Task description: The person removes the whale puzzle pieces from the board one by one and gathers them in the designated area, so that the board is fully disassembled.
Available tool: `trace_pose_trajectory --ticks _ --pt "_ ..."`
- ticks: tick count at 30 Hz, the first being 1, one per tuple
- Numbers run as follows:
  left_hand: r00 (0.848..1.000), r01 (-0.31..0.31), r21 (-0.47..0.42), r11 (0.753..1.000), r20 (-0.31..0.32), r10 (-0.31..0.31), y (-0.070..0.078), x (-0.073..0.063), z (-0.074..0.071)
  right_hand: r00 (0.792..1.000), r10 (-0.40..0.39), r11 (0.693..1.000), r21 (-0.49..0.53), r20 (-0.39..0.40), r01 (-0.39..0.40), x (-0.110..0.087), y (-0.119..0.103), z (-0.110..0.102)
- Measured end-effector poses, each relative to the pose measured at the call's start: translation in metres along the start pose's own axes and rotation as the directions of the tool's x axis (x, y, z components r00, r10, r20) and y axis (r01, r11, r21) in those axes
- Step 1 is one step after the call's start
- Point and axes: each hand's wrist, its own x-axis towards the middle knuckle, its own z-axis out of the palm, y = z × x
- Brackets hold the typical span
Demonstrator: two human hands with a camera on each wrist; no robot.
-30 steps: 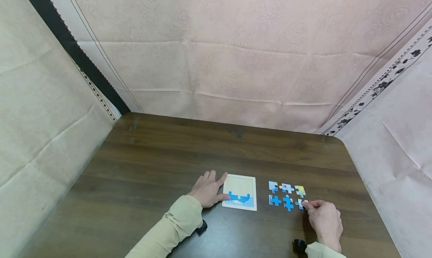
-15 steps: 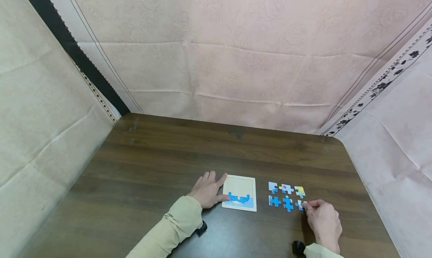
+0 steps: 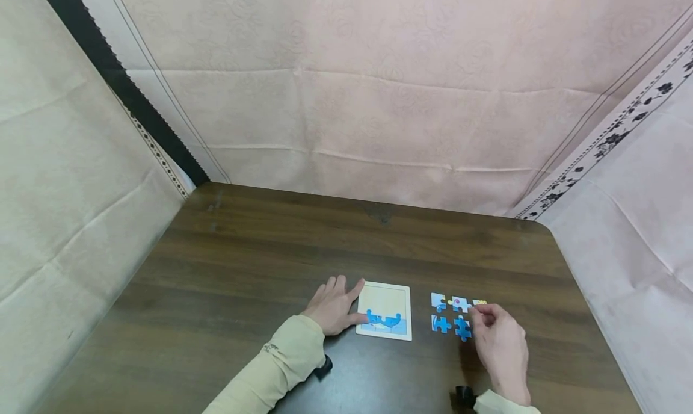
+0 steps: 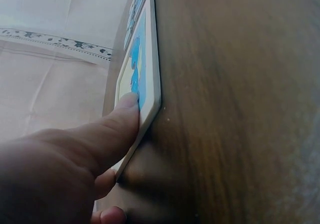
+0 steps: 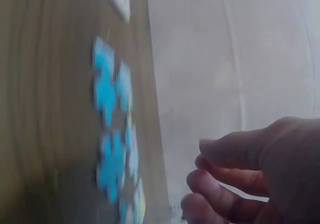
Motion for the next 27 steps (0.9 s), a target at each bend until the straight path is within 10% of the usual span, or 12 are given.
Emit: trace_pose_trajectory --ticks 9,27 --pt "1.000 -0.002 0.002 1.000 -0.005 0.002 0.000 0.000 -0.001 0.957 -0.236 0.972 0.055 0.171 0.230 -0.018 -0.052 0.036" --pt "1.000 0.013 0.021 1.000 -0.006 -0.013 0.001 0.000 -0.001 0.766 -0.484 0.858 0.058 0.424 0.510 -0.042 -0.087 0.082"
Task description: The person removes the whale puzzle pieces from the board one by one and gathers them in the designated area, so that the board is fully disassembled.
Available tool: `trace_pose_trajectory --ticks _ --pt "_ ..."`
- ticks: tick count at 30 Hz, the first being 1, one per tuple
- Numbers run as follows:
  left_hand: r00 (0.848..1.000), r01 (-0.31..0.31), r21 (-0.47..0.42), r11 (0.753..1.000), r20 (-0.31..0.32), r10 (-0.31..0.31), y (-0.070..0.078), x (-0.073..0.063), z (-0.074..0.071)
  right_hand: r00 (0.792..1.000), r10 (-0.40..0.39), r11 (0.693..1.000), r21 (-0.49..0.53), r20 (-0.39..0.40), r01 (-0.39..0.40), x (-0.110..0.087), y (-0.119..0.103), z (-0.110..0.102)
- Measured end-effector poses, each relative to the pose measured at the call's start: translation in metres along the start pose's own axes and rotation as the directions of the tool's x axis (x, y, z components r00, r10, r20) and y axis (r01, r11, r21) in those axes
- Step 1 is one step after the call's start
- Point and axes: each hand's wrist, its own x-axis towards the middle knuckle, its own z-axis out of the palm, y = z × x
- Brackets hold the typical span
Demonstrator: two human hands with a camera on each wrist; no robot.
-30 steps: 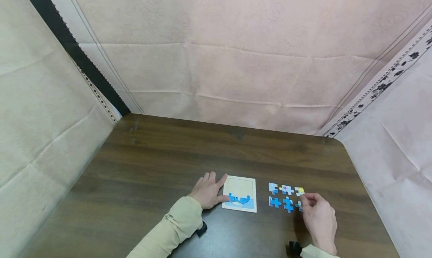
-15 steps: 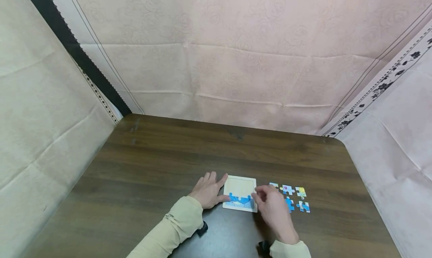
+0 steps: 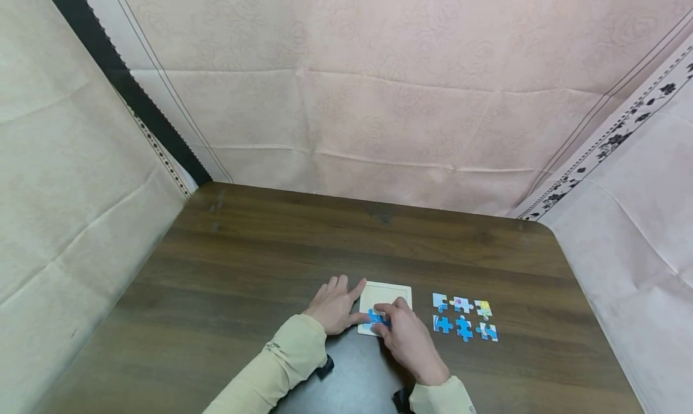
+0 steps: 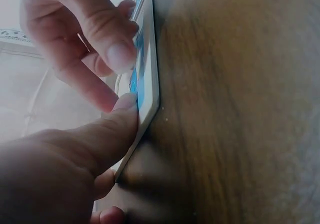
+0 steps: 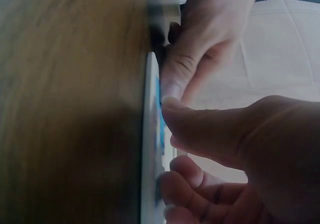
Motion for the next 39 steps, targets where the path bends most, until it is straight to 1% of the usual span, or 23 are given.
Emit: trace_pose_trajectory --ticks 4,10,16,21,32,39 --pt "1.000 -0.003 0.004 1.000 -0.005 0.003 0.000 0.000 0.000 1.000 -0.017 1.000 -0.013 0.021 0.017 0.001 -0.001 0.002" --pt "1.000 -0.011 0.008 1.000 -0.008 0.011 0.000 0.000 0.000 0.999 -0.043 0.998 -0.036 0.019 0.043 0.002 -0.003 0.003" --pt "1.000 -0.012 0.010 1.000 -0.006 0.012 0.000 0.001 0.000 0.997 -0.076 0.997 -0.021 0.035 0.076 0.004 -0.003 0.004" --pt "1.000 -0.007 0.025 1.000 -0.008 0.008 0.001 0.000 0.000 0.995 -0.100 0.995 -0.018 0.030 0.101 0.006 -0.004 0.004" --pt "1.000 -0.010 0.034 0.999 -0.013 0.011 0.000 0.000 0.000 0.993 -0.094 0.995 -0.019 0.065 0.096 0.010 -0.007 0.002" --pt "1.000 -0.012 0.022 1.000 -0.008 0.012 0.000 0.001 0.000 0.992 -0.055 0.998 -0.004 0.114 0.056 0.012 -0.009 -0.001"
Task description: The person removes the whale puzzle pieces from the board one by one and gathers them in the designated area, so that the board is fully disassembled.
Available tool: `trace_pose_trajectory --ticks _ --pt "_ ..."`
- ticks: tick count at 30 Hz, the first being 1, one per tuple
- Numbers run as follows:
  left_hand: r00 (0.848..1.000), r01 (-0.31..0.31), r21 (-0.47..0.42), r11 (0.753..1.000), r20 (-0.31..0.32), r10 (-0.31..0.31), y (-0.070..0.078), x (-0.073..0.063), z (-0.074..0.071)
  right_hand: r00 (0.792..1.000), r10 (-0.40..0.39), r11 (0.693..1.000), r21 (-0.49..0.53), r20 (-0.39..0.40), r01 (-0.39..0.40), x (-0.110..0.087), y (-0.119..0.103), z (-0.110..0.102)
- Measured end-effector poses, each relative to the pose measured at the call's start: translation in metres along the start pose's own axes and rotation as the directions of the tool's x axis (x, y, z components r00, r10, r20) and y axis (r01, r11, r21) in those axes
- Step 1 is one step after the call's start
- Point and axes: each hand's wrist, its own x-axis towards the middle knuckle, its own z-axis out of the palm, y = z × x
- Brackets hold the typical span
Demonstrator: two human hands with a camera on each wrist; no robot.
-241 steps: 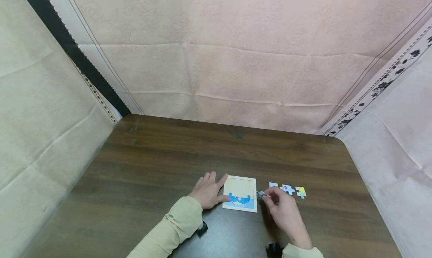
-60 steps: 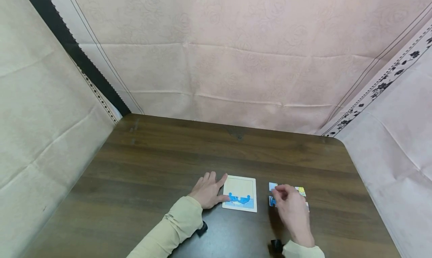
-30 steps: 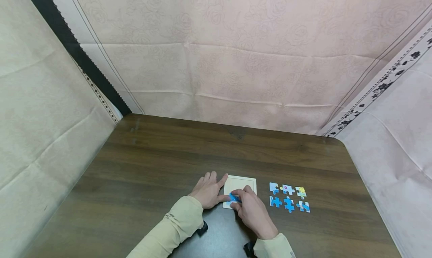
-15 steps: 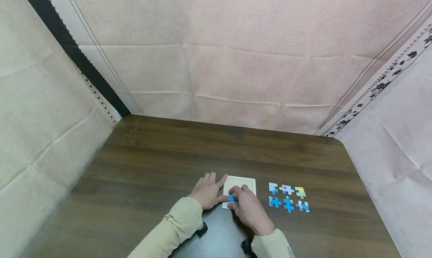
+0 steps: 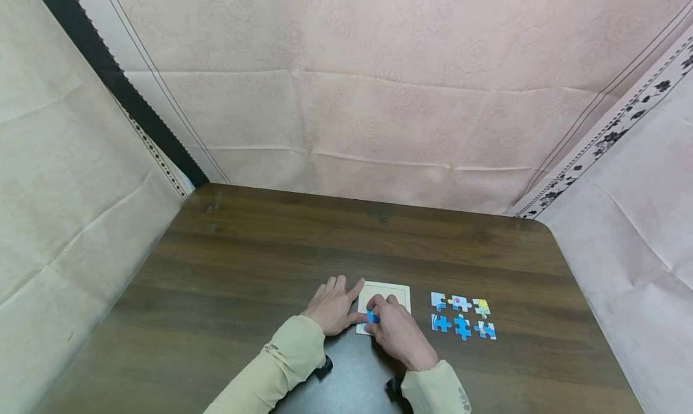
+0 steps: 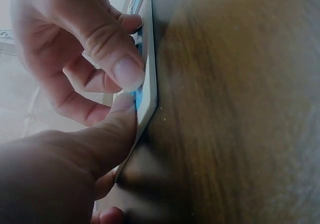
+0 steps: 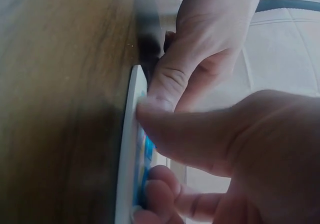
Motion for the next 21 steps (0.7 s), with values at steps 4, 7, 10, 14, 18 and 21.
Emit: trace_pose_trajectory --ticks 4,7,10,14,18,21 --pt "1.000 0.002 -0.014 1.000 0.004 -0.002 -0.0002 0.0001 -0.0001 1.000 0.024 1.000 0.011 0.020 -0.024 0.0003 -0.0016 -0.0021" --pt "1.000 0.003 -0.014 1.000 0.006 -0.003 -0.0005 0.0003 0.0003 0.999 0.039 0.999 0.019 0.025 -0.039 0.0008 -0.0029 -0.0026" --pt "1.000 0.003 -0.016 1.000 0.007 -0.003 -0.0006 0.0005 0.0008 0.998 0.060 0.998 0.026 0.030 -0.061 0.0013 -0.0044 -0.0026" --pt "1.000 0.006 -0.019 1.000 0.011 -0.006 -0.0008 0.0004 0.0015 0.996 0.084 0.996 0.032 0.037 -0.085 0.0013 -0.0057 -0.0017" --pt "1.000 0.008 -0.019 1.000 0.012 -0.007 -0.0008 0.0006 0.0013 0.995 0.088 0.995 0.040 0.038 -0.090 0.0017 -0.0057 -0.0008" --pt "1.000 0.007 -0.020 1.000 0.015 -0.006 -0.0007 0.0006 0.0005 0.995 0.094 0.994 0.047 0.036 -0.095 0.0023 -0.0059 -0.0007"
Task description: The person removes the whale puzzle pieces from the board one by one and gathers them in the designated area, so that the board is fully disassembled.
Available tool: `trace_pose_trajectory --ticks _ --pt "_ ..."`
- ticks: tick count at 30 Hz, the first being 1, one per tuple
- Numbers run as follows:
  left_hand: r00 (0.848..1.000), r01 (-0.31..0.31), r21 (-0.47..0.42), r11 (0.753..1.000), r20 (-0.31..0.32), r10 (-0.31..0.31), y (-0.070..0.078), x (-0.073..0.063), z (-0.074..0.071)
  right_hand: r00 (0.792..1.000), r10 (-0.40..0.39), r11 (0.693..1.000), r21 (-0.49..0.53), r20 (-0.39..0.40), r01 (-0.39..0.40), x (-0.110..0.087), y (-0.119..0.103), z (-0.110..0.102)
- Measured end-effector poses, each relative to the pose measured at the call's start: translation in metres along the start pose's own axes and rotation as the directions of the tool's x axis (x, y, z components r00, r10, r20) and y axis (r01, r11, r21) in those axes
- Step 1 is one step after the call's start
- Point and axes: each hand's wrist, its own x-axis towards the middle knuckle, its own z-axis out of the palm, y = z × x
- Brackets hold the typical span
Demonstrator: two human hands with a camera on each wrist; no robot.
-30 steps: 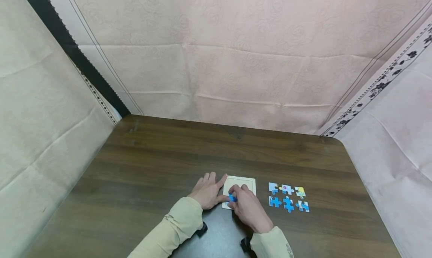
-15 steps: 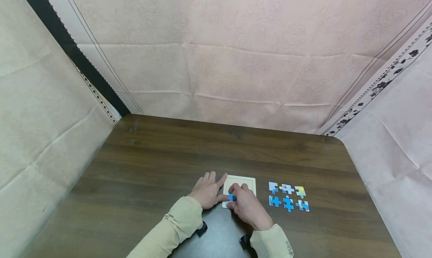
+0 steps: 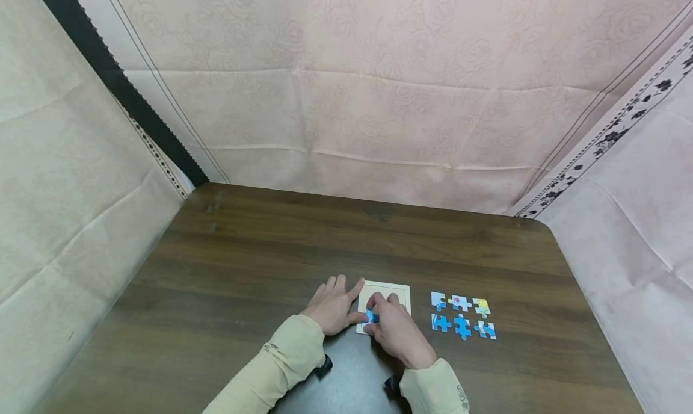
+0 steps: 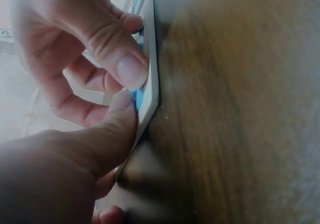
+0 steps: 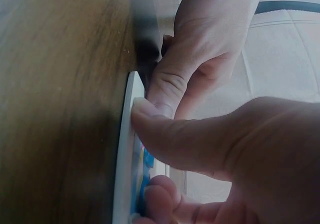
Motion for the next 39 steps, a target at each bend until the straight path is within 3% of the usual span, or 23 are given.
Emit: trace_pose_trajectory --ticks 8,23,39 --pt "1.000 0.003 -0.015 1.000 0.013 -0.003 -0.0005 -0.0002 -0.0010 1.000 -0.001 0.999 0.041 -0.020 0.002 0.0004 0.0006 -0.0002" --pt "0.999 0.020 0.022 1.000 -0.030 -0.019 0.0013 0.0003 0.0003 0.996 -0.015 0.993 0.116 -0.089 0.025 -0.0041 0.0062 0.0007" --pt "0.999 0.043 -0.006 0.999 -0.013 -0.043 0.0028 -0.0004 -0.0008 0.995 -0.043 0.979 0.193 -0.094 0.060 -0.0032 0.0093 0.0026"
